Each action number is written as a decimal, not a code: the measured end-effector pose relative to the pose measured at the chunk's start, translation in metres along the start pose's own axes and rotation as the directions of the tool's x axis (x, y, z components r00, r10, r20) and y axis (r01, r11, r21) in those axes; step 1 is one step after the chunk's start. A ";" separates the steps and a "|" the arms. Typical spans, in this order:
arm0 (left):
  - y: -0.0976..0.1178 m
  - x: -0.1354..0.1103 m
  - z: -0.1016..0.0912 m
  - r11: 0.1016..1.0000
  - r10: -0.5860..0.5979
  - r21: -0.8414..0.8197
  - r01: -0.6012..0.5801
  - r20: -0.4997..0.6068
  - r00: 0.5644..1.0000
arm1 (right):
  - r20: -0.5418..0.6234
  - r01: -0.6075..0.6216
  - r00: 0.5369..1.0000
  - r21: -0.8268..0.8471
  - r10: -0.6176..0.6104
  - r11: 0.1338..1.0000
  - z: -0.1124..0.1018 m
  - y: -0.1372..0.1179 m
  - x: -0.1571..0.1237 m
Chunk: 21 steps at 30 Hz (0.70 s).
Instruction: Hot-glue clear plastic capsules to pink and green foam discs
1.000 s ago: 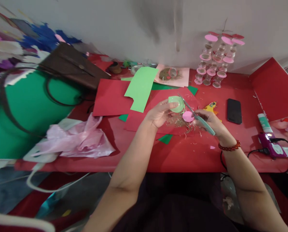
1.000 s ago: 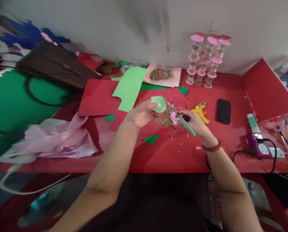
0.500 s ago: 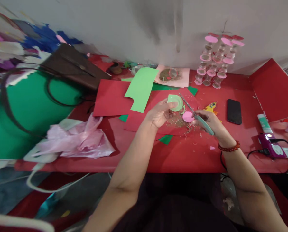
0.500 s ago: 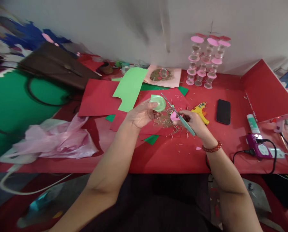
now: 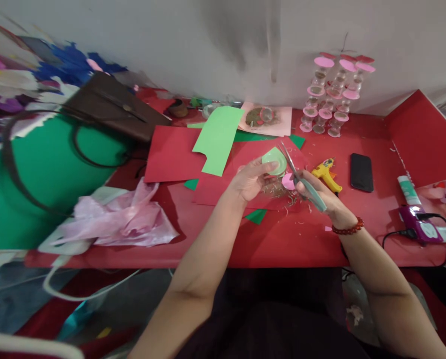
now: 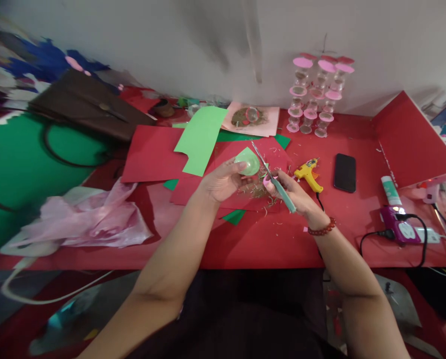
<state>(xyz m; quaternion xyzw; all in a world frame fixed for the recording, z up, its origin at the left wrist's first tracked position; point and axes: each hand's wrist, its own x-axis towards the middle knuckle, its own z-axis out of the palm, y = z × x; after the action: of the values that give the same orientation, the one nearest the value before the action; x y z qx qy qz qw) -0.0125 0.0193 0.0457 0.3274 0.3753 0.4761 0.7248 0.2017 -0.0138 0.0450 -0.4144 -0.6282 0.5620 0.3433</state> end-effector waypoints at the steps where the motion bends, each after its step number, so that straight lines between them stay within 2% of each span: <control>1: -0.001 0.000 0.000 1.000 0.002 -0.005 -0.002 0.015 1.000 | 0.009 0.004 1.000 -0.005 -0.004 1.000 0.001 0.000 0.000; 9: -0.002 0.000 -0.001 0.997 0.045 0.057 -0.048 0.052 0.998 | 0.013 -0.021 1.000 0.062 0.020 0.998 -0.002 -0.004 0.000; 16: 0.000 -0.002 0.002 0.993 0.003 0.117 -0.003 -0.001 1.000 | 0.019 0.060 0.998 0.042 -0.061 0.997 -0.006 -0.002 0.001; 21: 0.004 -0.003 0.002 0.984 -0.009 0.180 0.009 -0.003 1.000 | 0.014 0.031 0.999 0.047 -0.032 0.998 -0.011 0.005 0.003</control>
<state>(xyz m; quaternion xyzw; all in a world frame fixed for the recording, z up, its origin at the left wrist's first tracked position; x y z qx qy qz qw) -0.0137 0.0172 0.0505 0.3893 0.4190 0.4374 0.6939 0.2108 -0.0060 0.0418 -0.3922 -0.6236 0.5741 0.3573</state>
